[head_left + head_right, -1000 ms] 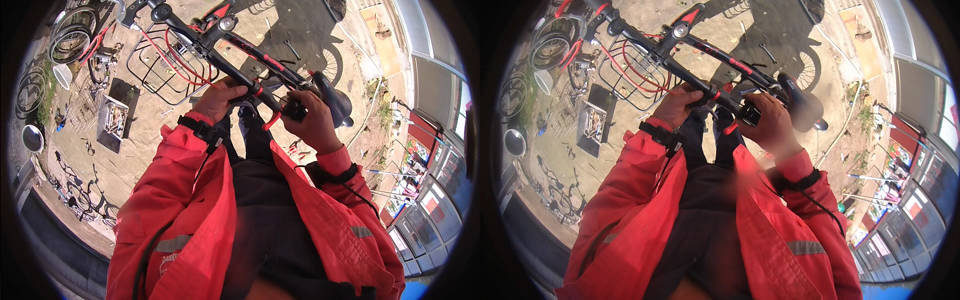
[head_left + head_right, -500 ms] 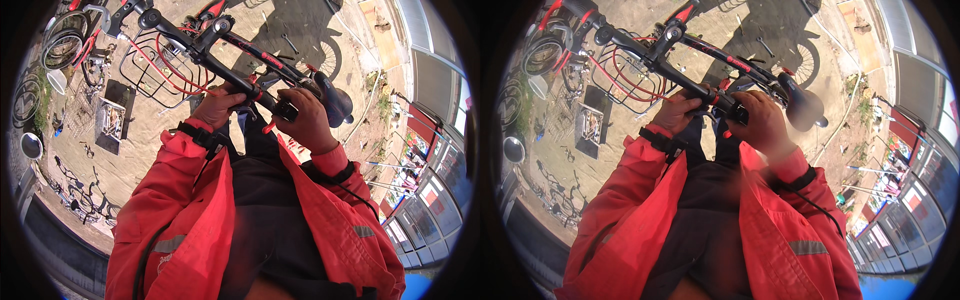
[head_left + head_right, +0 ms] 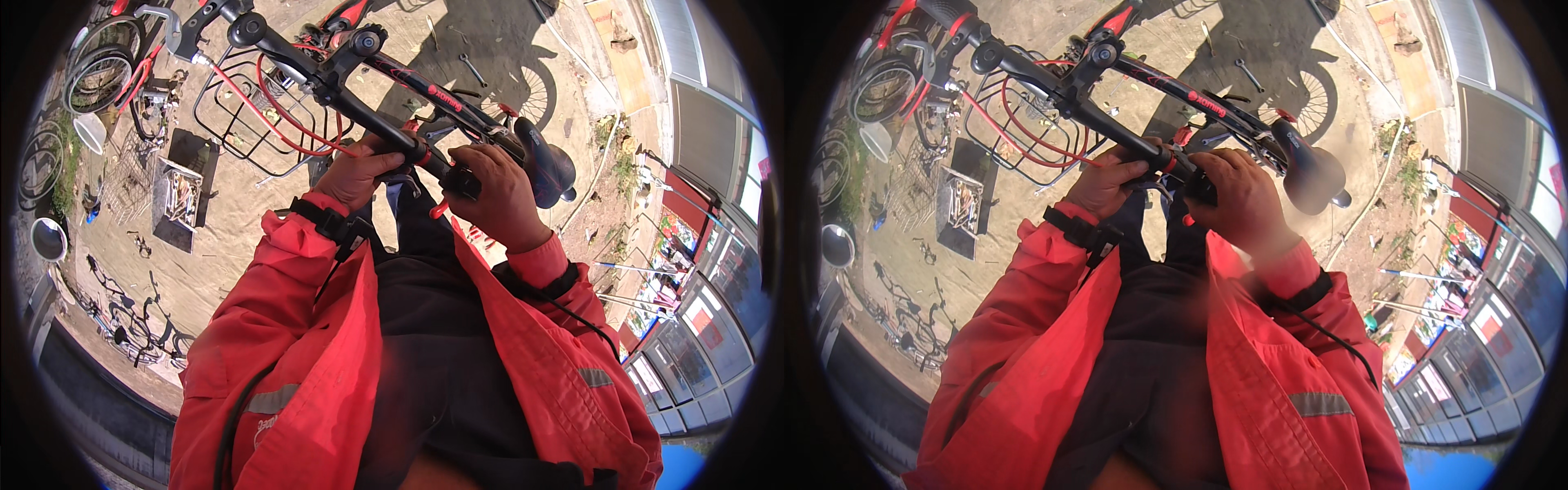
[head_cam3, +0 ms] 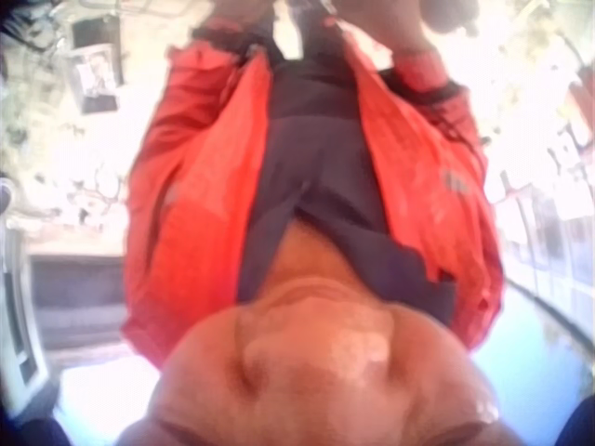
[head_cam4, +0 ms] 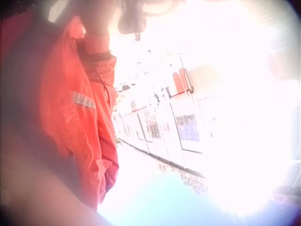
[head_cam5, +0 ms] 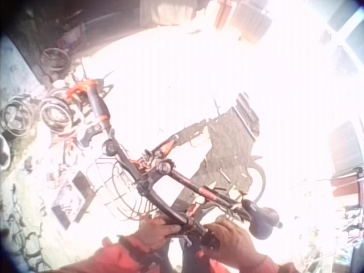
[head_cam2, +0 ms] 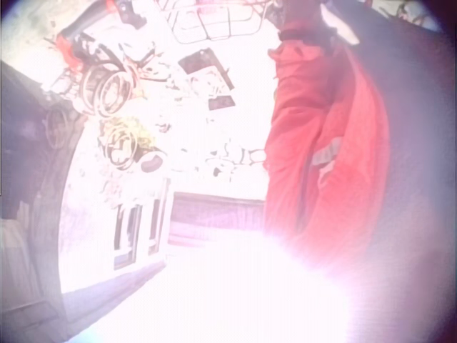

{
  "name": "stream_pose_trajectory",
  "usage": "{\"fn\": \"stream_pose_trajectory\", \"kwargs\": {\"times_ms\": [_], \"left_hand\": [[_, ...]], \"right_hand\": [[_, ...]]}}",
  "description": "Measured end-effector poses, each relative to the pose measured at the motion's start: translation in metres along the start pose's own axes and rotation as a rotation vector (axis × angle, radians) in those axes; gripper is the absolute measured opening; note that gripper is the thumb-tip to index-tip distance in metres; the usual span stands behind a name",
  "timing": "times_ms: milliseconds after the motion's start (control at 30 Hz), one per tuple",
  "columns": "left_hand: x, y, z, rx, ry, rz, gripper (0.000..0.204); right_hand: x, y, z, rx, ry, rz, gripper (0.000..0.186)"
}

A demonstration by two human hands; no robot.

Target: The person removes a gear shifter from the bicycle handlebar, uses a screwdriver to adjust internal components, and reattaches the shifter. They then test the shifter by squeezing the lever and inspect the handlebar area.

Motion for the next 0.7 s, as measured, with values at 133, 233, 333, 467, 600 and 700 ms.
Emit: {"fn": "stream_pose_trajectory", "kwargs": {"times_ms": [133,233,333,467,600,700], "left_hand": [[0.000,-0.001,0.000,0.001,-0.005,-0.017,0.043],[-0.002,-0.001,-0.002,0.008,0.005,-0.024,0.043],[-0.005,-0.003,-0.005,-0.015,0.007,-0.018,0.044],[-0.007,-0.003,-0.006,-0.014,-0.014,-0.007,0.046],[-0.006,-0.002,-0.004,0.009,-0.058,-0.001,0.051],[-0.005,-0.002,-0.004,-0.009,-0.023,0.002,0.047]], "right_hand": [[0.002,0.003,0.004,0.022,-0.004,0.048,0.050],[0.005,0.007,0.009,0.085,-0.035,0.102,0.050],[0.006,0.013,0.014,0.169,-0.056,0.124,0.049],[0.007,0.021,0.018,0.254,-0.069,0.151,0.049],[0.006,0.025,0.020,0.298,-0.086,0.177,0.051],[0.004,0.026,0.020,0.311,-0.107,0.198,0.051]]}}
Point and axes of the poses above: each hand's wrist, its own y-axis towards the middle knuckle, its own x-axis out of the back of the hand, z = x × y, the point moved 8 cm from there along y, towards the middle knuckle, and after that the axes turned 8 degrees about -z, right-handed, at the moved point
